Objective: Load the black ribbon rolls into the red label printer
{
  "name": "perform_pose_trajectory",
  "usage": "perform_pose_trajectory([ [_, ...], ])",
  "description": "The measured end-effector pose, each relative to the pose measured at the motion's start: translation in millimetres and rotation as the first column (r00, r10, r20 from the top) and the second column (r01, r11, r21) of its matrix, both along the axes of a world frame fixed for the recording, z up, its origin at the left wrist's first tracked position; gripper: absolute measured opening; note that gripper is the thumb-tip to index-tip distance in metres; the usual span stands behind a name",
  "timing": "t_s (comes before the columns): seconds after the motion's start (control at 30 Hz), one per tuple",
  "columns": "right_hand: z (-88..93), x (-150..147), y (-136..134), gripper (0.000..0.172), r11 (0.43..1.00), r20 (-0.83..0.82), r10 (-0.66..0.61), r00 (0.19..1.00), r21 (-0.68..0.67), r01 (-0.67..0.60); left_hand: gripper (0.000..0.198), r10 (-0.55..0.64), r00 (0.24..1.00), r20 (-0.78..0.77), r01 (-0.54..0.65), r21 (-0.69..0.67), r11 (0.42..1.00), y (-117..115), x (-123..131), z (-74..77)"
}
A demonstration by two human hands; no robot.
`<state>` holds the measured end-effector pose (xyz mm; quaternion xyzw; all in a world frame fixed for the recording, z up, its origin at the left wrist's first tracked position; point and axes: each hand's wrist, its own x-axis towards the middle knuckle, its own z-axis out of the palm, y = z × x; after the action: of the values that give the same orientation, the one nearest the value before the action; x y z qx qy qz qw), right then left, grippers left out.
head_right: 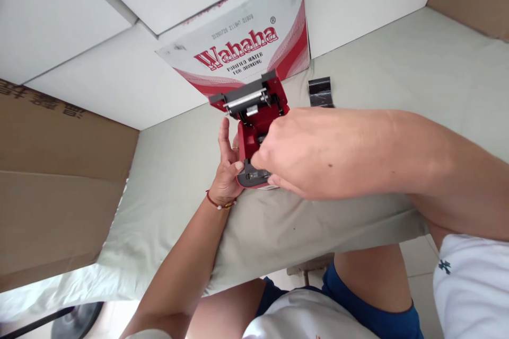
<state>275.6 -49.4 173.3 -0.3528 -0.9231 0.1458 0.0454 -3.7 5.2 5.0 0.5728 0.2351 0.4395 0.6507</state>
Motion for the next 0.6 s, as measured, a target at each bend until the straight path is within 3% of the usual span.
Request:
perform_pose_trajectory([
  [0.17, 9.2, -16.3, 16.4, 0.026, 0.982, 0.06, -0.19, 0.98, -0.012, 0.191, 0.121, 0.002, 1.0, -0.007, -0.002, -0.004, 1.0, -0.2, 1.0, -0.4],
  [0.3, 2.3, -22.7, 31.6, 0.024, 0.952, 0.203, -0.211, 0.956, -0.18, 0.248, 0.111, -0.007, 1.0, 0.004, 0.007, 0.024, 1.0, 3.1, -1.2, -3.7],
  [0.43, 5.5, -24.6, 39.8, 0.029, 0.934, 0.067, -0.243, 0.968, -0.252, 0.252, 0.104, -0.016, 1.0, 0.005, 0.016, 0.048, 0.999, 7.2, -2.4, -6.0],
  [0.53, 19.0, -20.9, 38.7, 0.029, 0.94, -0.068, -0.295, 0.953, -0.202, 0.277, 0.104, -0.013, 1.0, 0.007, 0.012, 0.046, 0.999, 8.6, -1.7, -6.3],
  [0.6, 32.7, -12.7, 34.3, 0.028, 0.916, -0.088, -0.389, 0.917, -0.143, 0.374, 0.105, -0.006, 1.0, 0.004, 0.006, 0.049, 0.999, 9.4, -1.4, -6.8],
])
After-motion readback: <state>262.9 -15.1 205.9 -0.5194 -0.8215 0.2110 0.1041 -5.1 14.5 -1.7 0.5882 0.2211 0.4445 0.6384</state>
